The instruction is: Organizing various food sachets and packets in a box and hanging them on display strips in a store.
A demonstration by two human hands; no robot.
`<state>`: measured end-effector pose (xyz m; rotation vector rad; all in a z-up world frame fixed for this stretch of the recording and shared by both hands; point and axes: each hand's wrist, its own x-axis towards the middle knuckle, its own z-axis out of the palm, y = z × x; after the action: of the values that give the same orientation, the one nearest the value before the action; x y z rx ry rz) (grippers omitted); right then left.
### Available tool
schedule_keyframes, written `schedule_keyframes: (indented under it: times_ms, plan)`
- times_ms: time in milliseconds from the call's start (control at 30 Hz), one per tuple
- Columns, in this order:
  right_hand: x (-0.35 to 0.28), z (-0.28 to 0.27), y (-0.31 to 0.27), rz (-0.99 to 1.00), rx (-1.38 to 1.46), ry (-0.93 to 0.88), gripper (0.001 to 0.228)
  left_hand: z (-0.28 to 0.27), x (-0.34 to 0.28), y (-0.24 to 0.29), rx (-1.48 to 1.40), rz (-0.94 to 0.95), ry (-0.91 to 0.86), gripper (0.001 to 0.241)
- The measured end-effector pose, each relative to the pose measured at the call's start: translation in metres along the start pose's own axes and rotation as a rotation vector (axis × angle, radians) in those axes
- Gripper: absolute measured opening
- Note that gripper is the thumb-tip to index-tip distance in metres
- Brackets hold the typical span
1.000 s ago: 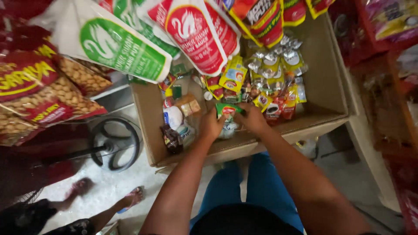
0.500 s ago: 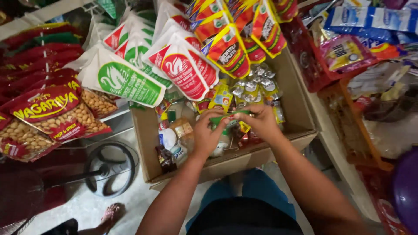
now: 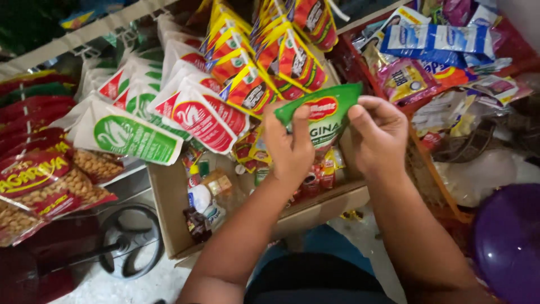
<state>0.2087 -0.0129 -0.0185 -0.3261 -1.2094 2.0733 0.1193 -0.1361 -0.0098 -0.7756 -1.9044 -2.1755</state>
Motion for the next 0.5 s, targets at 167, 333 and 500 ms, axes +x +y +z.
schedule_keyframes:
  times_ms: [167, 333, 500]
  plan:
    - [0.024, -0.015, -0.029, -0.127, 0.112, 0.042, 0.011, 0.048, 0.018, 0.008, -0.119, 0.083, -0.061, 0.019]
    - [0.059, -0.039, -0.043, -0.184, 0.100, 0.076, 0.010, 0.089, 0.027, 0.006, -0.193, -0.039, -0.123, 0.017]
    - [0.090, -0.068, -0.042, -0.212, 0.003, 0.120, 0.007, 0.116, 0.036, -0.008, -0.210, 0.038, -0.188, 0.016]
